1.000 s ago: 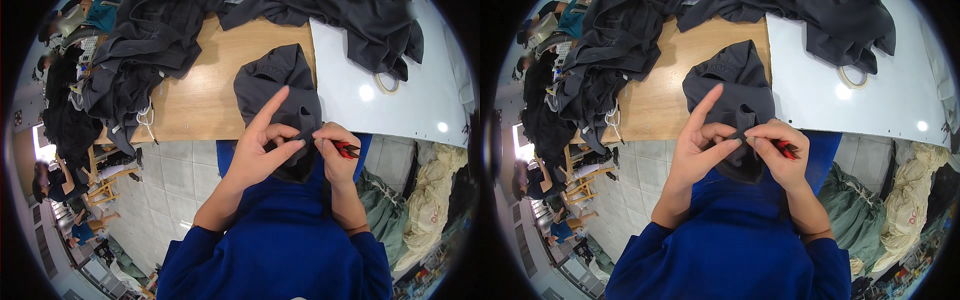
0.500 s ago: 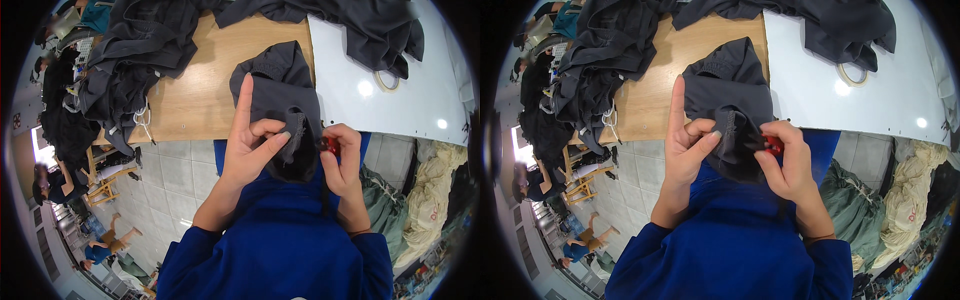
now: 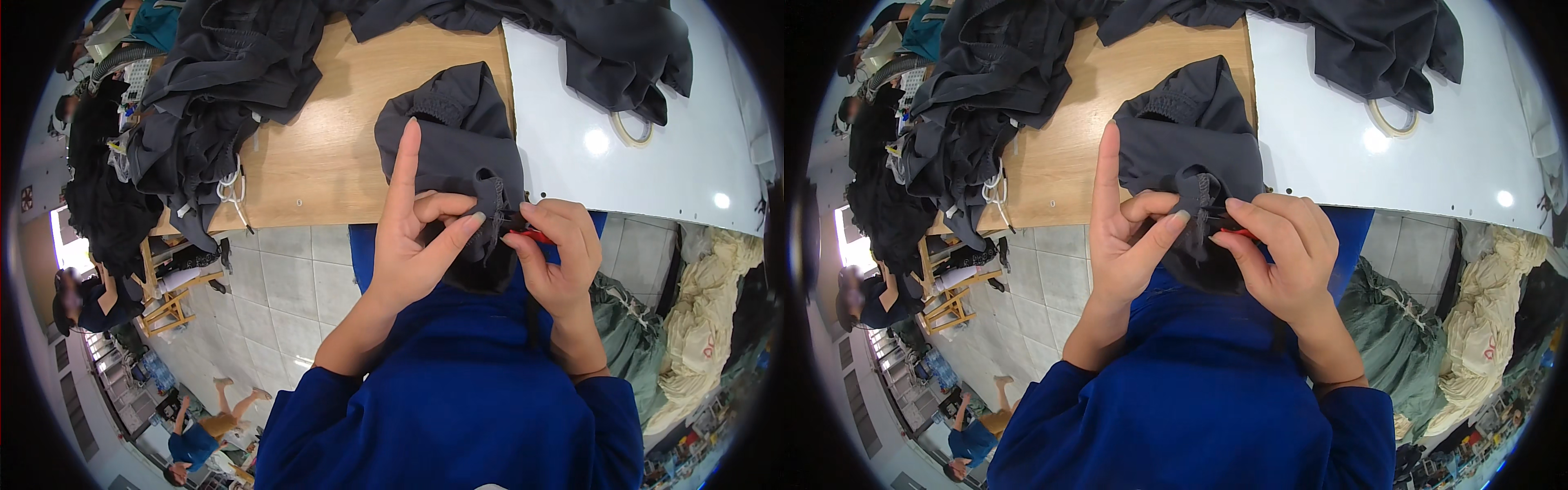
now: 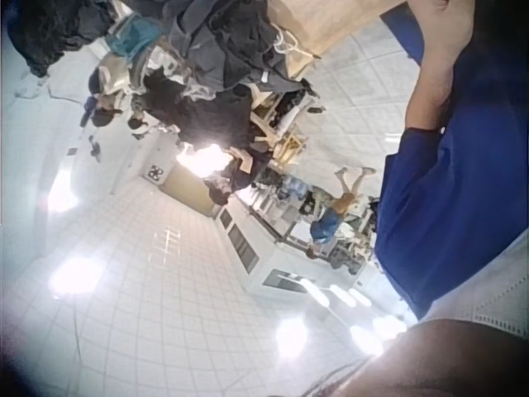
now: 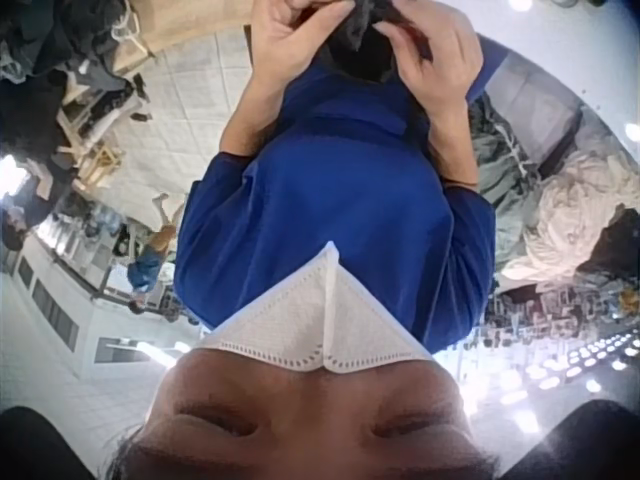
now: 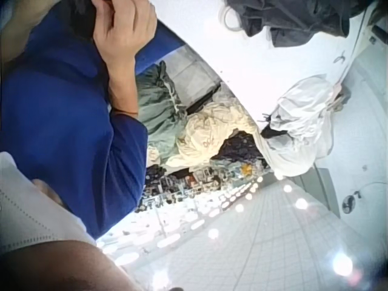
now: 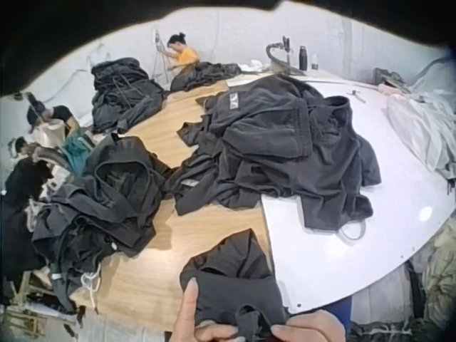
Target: Trim loose threads from the waistband and seams of dark gray athletic shorts using thread snips.
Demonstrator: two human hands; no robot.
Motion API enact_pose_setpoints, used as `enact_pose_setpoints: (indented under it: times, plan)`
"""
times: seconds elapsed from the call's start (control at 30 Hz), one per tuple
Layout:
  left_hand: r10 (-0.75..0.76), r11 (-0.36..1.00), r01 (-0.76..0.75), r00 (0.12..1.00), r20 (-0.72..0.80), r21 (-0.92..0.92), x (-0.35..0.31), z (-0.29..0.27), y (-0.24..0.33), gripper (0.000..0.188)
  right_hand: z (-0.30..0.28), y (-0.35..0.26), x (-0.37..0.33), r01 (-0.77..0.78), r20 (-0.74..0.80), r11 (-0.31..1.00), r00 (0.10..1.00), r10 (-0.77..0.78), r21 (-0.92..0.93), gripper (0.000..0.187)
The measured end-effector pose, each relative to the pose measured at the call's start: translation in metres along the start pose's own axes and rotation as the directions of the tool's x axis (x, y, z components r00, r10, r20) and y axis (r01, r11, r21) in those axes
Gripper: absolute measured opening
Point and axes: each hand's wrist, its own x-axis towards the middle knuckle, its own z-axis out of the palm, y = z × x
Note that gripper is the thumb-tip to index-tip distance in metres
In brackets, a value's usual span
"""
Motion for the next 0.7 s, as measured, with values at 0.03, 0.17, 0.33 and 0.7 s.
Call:
enact_pose_setpoints:
  times: [0.03, 0.17, 0.33, 0.7]
  plan:
    - [0.000, 1.000, 0.000, 1.000, -0.001, 0.000, -0.0003, -0.0002, -0.0003, 0.088, 0.0000, 0.0003, 0.0000, -0.001, -0.007, 1.000, 1.000, 0.001, 0.002, 0.036]
    - [0.017, 1.000, -0.017, 1.000, -0.007, 0.022, -0.0012, -0.0009, -0.0021, 0.088, -0.0005, 0.0003, 0.0015, -0.002, 0.000, 1.000, 1.000, 0.002, 0.008, 0.037]
    - [0.040, 0.998, -0.039, 0.999, -0.010, 0.050, -0.0021, 0.0011, -0.0019, 0.088, 0.0013, 0.0001, 0.0010, -0.005, -0.014, 1.000, 1.000, 0.005, 0.017, 0.037]
    - [0.082, 0.988, -0.081, 0.997, -0.002, 0.134, -0.0038, -0.0008, -0.0044, 0.089, 0.0029, -0.0002, 0.0011, 0.029, -0.032, 1.000, 0.999, -0.030, -0.011, 0.033]
